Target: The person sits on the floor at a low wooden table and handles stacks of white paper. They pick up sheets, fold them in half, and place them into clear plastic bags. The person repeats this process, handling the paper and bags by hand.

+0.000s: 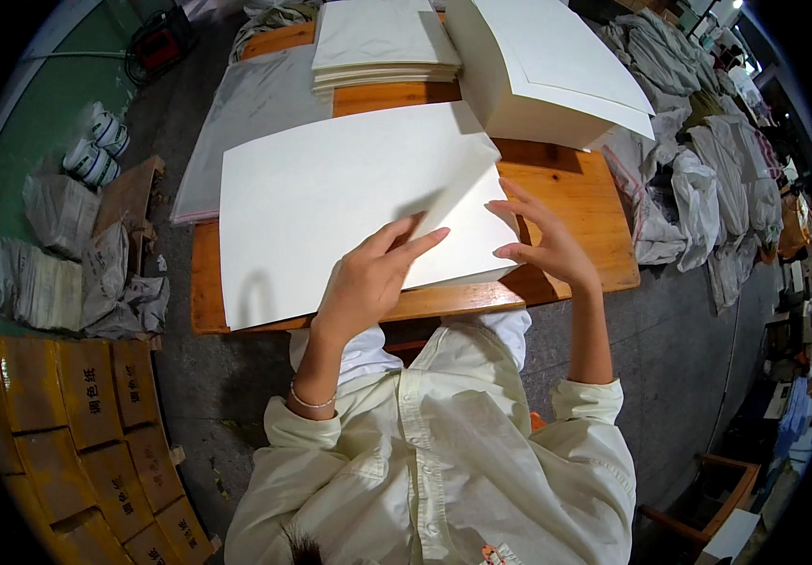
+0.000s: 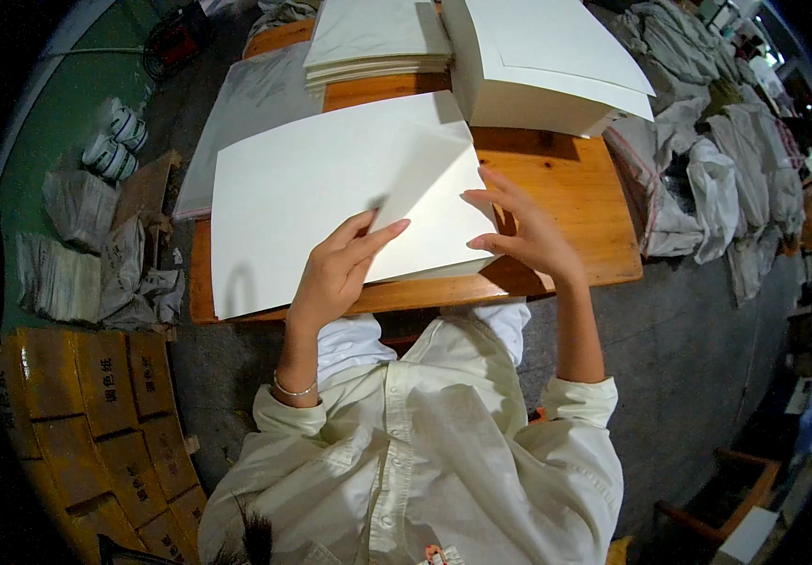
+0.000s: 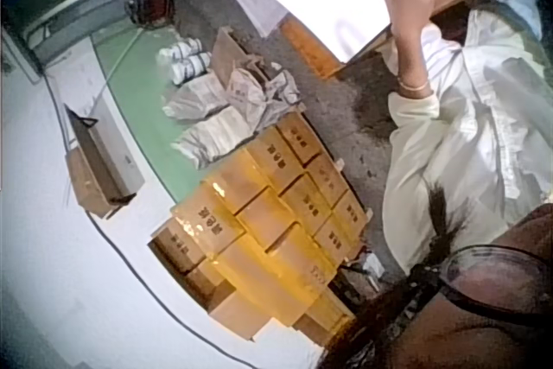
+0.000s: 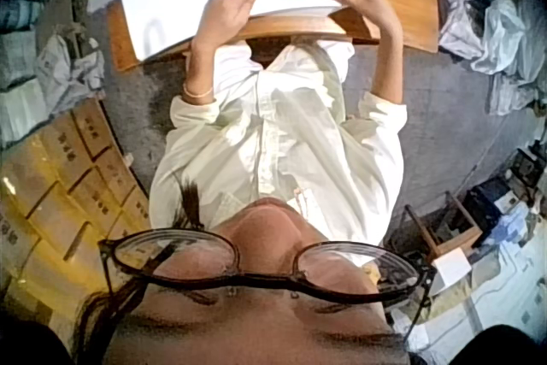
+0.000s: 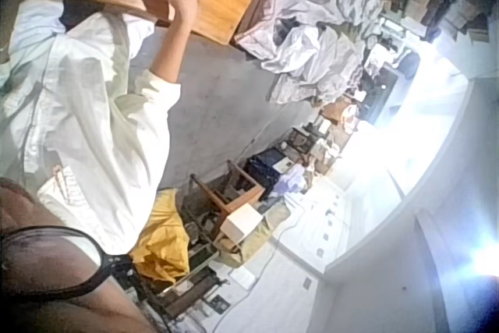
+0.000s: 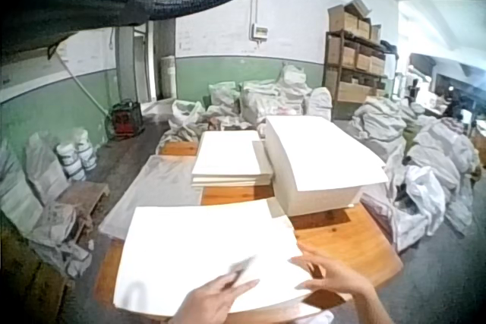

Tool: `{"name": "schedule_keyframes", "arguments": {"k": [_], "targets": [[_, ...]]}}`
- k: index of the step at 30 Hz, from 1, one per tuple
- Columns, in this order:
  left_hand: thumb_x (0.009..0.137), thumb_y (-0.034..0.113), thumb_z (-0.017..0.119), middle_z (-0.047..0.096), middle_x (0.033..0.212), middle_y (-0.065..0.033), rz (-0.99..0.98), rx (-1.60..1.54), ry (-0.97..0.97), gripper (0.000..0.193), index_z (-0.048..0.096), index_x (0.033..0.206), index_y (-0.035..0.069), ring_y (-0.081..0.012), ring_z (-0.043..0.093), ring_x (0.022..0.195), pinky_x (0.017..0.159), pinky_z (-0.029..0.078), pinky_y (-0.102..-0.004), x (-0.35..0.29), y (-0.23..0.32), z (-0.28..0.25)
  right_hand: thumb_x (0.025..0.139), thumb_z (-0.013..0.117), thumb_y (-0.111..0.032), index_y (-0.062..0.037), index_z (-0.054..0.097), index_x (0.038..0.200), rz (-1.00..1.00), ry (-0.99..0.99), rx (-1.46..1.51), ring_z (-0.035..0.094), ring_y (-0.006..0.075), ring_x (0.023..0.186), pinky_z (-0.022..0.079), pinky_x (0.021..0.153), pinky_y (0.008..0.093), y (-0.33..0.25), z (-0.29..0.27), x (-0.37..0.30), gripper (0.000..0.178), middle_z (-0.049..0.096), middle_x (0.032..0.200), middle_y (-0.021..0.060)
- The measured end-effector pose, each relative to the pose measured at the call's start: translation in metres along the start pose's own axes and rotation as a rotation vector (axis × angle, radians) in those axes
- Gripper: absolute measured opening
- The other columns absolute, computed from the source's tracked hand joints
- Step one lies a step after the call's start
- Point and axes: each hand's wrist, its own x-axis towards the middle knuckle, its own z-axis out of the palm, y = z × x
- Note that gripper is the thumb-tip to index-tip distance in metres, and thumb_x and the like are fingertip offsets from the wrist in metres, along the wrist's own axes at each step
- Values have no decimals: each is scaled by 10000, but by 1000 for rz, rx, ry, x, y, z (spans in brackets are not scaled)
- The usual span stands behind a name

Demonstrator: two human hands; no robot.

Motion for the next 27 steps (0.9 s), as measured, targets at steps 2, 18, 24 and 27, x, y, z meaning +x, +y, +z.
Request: {"name": "schedule_keyframes", "arguments": {"k": [2, 18, 24, 27], "targets": [[826, 85, 660, 595, 1175, -158, 57, -22, 19, 506, 573, 1316, 182, -299, 621, 984, 845, 511, -331, 0, -4, 5, 664, 832, -184, -119, 567, 1301, 7, 8, 0, 323, 281, 1394, 270, 1132, 386, -1, 2, 2, 693, 375, 1490, 140], [720, 204, 773, 600, 1137, -132, 102, 154, 17, 639, 566, 1324, 205, -275, 607, 933, 817, 517, -345, -1, 0, 4, 673, 843, -267, -94, 412, 1419, 75, 135, 90, 321, 304, 1389, 259, 1135, 383, 0, 12, 10, 878, 382, 1471, 180], [855, 48, 586, 580, 1157, -121, -29, 30, 34, 566, 496, 1377, 247, -285, 620, 906, 806, 532, -361, -1, 0, 2, 708, 822, -240, -107, 436, 1410, -20, 33, 232, 273, 293, 1412, 238, 1139, 378, 30, 7, 3, 813, 318, 1507, 182], [875, -9, 523, 564, 1209, -130, -2, 96, 77, 562, 496, 1377, 242, -297, 628, 928, 816, 535, -367, -1, 0, 4, 691, 830, -237, -93, 456, 1397, -13, -75, 123, 245, 278, 1425, 214, 1150, 378, 14, 0, 1, 812, 278, 1531, 164]]}}
